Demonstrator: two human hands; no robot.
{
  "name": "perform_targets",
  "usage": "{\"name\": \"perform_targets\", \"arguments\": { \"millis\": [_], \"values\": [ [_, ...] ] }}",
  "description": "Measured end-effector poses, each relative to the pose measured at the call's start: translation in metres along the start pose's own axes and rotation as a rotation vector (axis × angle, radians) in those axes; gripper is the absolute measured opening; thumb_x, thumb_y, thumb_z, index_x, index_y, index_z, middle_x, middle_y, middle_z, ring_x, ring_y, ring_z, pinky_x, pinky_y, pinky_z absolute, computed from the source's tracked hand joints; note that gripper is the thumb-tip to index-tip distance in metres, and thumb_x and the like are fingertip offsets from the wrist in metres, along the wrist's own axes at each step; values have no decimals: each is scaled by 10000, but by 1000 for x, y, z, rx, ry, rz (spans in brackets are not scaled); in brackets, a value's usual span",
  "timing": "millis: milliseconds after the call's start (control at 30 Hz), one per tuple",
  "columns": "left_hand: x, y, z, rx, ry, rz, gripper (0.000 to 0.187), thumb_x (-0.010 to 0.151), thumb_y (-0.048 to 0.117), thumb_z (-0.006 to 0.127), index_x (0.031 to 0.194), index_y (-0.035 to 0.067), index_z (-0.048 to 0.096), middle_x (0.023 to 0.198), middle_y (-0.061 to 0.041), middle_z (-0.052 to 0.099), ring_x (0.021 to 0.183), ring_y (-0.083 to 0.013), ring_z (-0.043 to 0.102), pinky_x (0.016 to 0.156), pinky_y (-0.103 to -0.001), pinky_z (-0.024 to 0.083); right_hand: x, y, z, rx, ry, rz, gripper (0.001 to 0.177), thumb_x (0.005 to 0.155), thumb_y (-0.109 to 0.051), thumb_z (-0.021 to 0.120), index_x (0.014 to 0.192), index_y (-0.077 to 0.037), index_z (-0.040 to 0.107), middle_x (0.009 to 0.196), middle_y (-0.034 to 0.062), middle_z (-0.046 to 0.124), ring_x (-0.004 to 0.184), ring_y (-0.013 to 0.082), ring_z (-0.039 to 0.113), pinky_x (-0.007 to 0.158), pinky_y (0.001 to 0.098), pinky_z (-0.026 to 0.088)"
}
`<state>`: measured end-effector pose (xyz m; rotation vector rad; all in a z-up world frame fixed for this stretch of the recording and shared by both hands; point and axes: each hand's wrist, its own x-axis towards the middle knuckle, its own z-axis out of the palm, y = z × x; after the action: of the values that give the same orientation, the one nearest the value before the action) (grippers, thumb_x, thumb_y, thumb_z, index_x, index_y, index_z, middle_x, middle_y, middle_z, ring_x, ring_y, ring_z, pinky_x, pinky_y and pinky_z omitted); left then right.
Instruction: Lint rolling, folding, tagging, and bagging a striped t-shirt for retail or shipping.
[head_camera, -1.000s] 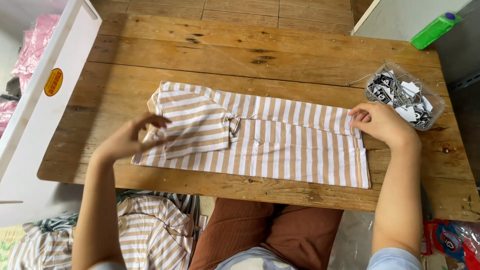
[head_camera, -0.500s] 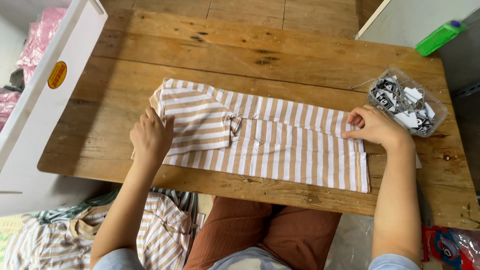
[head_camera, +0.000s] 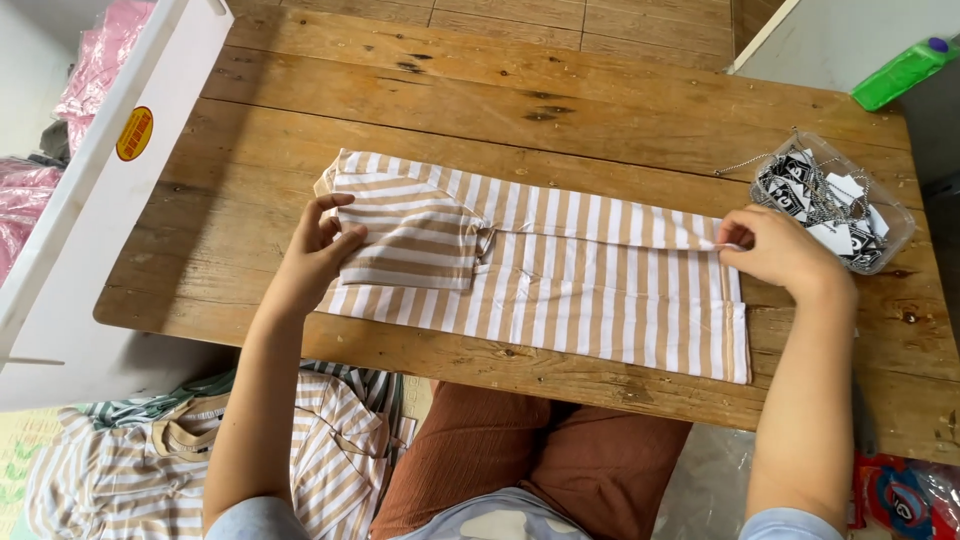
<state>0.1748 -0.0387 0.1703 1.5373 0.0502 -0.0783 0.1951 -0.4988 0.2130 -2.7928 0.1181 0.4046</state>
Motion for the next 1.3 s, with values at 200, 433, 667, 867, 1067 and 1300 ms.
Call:
{"name": "perform_targets", "arguments": {
  "millis": [200, 433, 667, 867, 1067, 1300],
  "values": [
    [-12, 4, -12, 437, -173, -177, 457, 755, 92, 562, 1190, 94, 421, 766, -131, 523, 529, -142, 495, 415, -223, 406, 13, 23, 11, -10, -44, -20, 183, 695, -69, 612, 871, -57, 660, 877, 63, 591, 778, 162, 566, 696, 278, 452],
    [21, 18, 1, 1212, 339, 165, 298, 878, 252, 451, 1068, 42, 543, 939, -189, 482, 593, -273, 553, 527, -346, 481, 8, 3, 8, 16, 125, -14, 137, 776, -88, 548, 875, -32, 624, 891, 71, 557, 753, 174, 527, 650, 311, 446],
    [116, -20, 6, 1248, 11, 723, 166, 848, 162, 494, 866, 57, 622, 833, -78, 525, 758, -237, 485, 683, -342, 360, 16, 3, 14, -26, 212, -130, 168, 789, -114, 576, 938, -51, 623, 915, 82, 558, 798, 189, 539, 681, 317, 447],
    [128, -23, 0, 1259, -16, 726, 149, 838, 146, 488, 842, 48, 600, 822, -86, 520, 744, -247, 487, 703, -344, 342, 18, 6, 15, -13, 213, -138, 216, 785, -162, 588, 980, -72, 614, 956, 65, 556, 852, 189, 523, 708, 322, 429],
    [131, -11, -2, 1309, -107, 623, 261, 824, 195, 395, 829, 64, 620, 838, -57, 599, 773, -244, 454, 768, -337, 313, 21, 7, 15, 23, 207, -131, 225, 799, -198, 584, 993, -90, 621, 893, 67, 534, 800, 181, 516, 681, 309, 418],
    [139, -13, -11, 1431, -129, 466, 369, 783, 237, 335, 588, 65, 596, 655, -80, 560, 746, -236, 387, 786, -332, 271, 25, 8, 20, 4, 233, -138, 161, 798, -169, 598, 913, -66, 642, 854, 60, 539, 758, 172, 522, 653, 302, 426]
  ]
}}
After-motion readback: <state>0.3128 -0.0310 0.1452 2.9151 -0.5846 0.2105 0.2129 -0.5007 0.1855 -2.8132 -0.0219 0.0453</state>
